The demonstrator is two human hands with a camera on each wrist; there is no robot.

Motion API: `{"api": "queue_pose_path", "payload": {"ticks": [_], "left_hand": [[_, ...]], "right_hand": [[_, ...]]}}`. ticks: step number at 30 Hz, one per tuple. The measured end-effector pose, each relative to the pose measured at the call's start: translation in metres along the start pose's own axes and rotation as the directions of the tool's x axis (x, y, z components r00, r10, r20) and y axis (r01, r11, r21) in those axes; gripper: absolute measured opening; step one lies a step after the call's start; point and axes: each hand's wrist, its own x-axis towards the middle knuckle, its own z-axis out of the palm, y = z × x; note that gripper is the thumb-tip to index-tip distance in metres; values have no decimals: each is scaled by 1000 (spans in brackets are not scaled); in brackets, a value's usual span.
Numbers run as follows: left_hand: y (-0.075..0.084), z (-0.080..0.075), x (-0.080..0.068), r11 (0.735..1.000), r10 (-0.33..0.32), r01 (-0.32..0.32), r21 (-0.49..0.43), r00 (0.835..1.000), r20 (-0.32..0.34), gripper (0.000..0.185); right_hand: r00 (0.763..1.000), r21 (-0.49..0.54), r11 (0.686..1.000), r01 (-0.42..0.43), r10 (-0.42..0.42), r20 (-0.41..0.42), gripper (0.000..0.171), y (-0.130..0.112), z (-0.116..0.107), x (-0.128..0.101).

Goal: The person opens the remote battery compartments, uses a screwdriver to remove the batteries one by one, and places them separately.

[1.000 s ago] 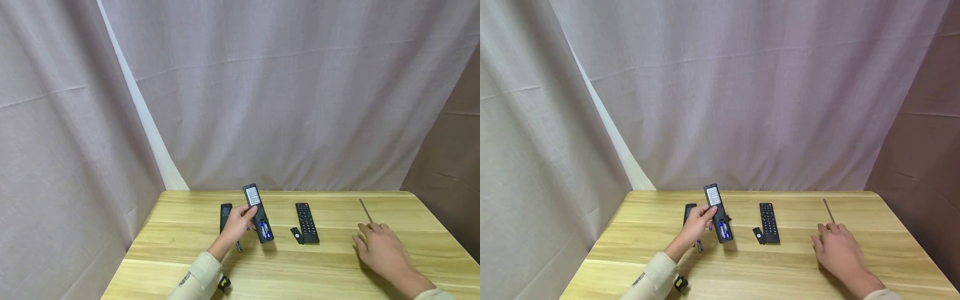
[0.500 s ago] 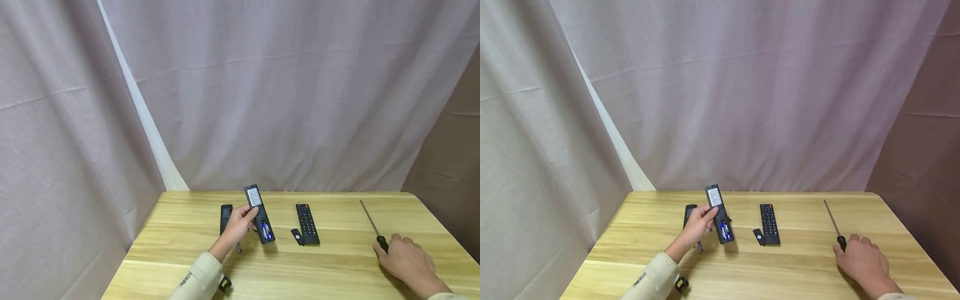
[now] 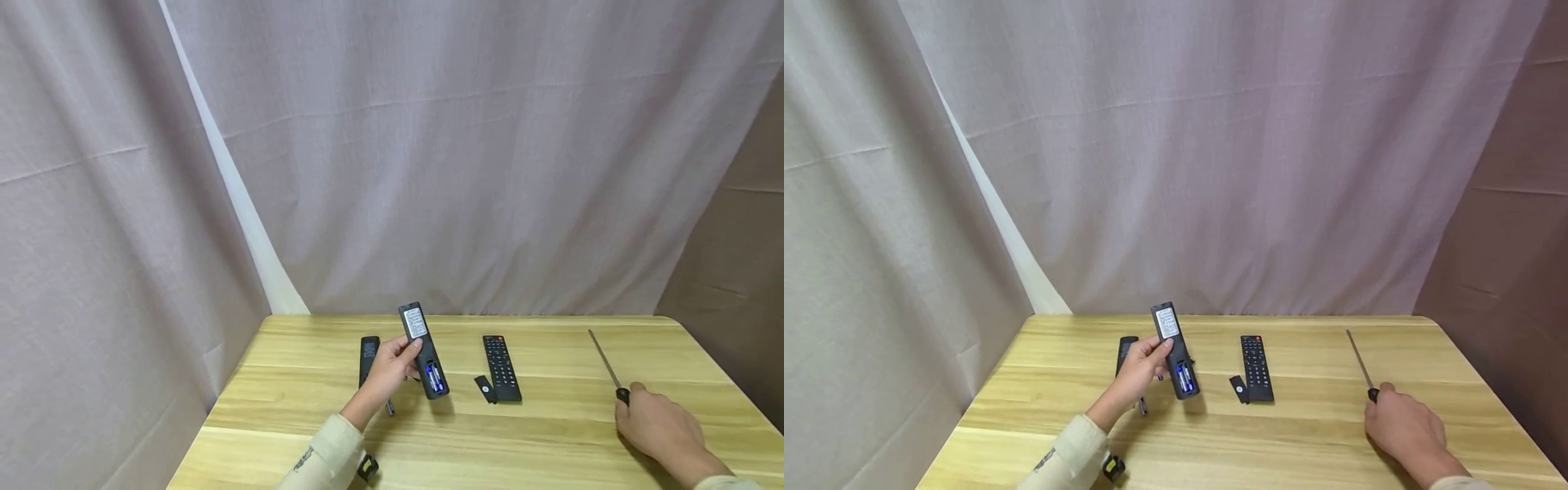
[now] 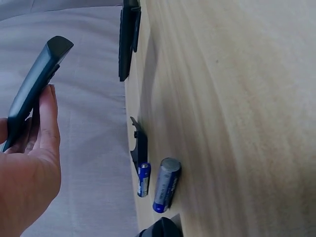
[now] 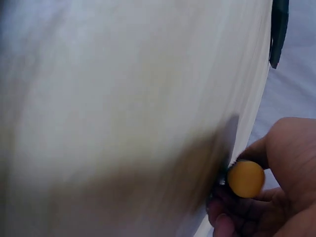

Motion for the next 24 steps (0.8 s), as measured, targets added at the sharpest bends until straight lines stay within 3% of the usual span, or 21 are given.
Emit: {"api": "queue_pose_path", "payload": {"ticks": [11, 17, 24], "left_hand": [[-3, 6, 1, 1000, -5, 5, -22, 1000, -1, 39], [-1, 7, 4, 999, -24, 24, -46, 1000, 7, 40], [0, 8, 12, 990, -38, 35, -136, 999, -16, 44]], "right_hand": [[993, 69, 997, 26, -18, -117, 34, -5, 2, -4], [990, 150, 987, 58, -37, -139, 29, -17, -3, -10], [950, 141, 978, 155, -108, -293, 23, -53, -9, -22]]}}
